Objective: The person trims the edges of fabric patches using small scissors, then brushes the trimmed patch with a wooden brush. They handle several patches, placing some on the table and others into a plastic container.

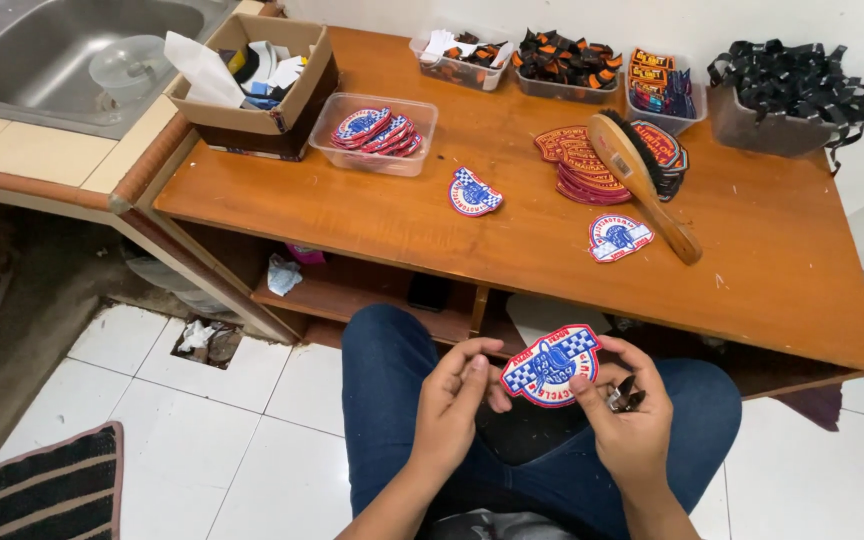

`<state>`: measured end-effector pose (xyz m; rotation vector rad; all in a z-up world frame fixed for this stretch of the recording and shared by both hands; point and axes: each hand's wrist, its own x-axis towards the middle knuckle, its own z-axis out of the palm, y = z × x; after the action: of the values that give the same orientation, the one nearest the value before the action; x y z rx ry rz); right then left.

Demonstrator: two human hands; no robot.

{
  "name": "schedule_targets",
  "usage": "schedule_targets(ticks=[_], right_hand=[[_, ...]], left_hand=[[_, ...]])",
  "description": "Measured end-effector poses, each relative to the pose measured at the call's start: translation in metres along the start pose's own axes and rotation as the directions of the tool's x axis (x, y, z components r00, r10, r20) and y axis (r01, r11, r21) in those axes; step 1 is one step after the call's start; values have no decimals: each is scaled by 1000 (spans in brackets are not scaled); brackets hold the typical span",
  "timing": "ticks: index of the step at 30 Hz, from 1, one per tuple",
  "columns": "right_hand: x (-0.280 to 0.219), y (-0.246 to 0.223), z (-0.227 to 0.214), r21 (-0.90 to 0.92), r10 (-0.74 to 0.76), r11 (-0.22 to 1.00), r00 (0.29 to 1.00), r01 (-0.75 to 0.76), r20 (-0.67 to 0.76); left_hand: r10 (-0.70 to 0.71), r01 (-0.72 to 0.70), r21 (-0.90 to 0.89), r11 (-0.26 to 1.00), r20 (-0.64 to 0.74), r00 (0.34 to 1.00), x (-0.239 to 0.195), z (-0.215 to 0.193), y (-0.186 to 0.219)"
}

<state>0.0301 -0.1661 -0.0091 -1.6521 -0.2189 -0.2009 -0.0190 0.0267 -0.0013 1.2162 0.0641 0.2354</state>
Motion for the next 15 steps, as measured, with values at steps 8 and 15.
schedule_targets(ticks=[8,15], right_hand=[[-1,-4,2,-4,-6,1000,1000,6,23],[-1,2,-1,-47,-32,998,999,33,15]], left_hand=[[-75,77,95,993,-23,997,-1,3,0],[61,-52,86,995,-106,992,0,0,4]])
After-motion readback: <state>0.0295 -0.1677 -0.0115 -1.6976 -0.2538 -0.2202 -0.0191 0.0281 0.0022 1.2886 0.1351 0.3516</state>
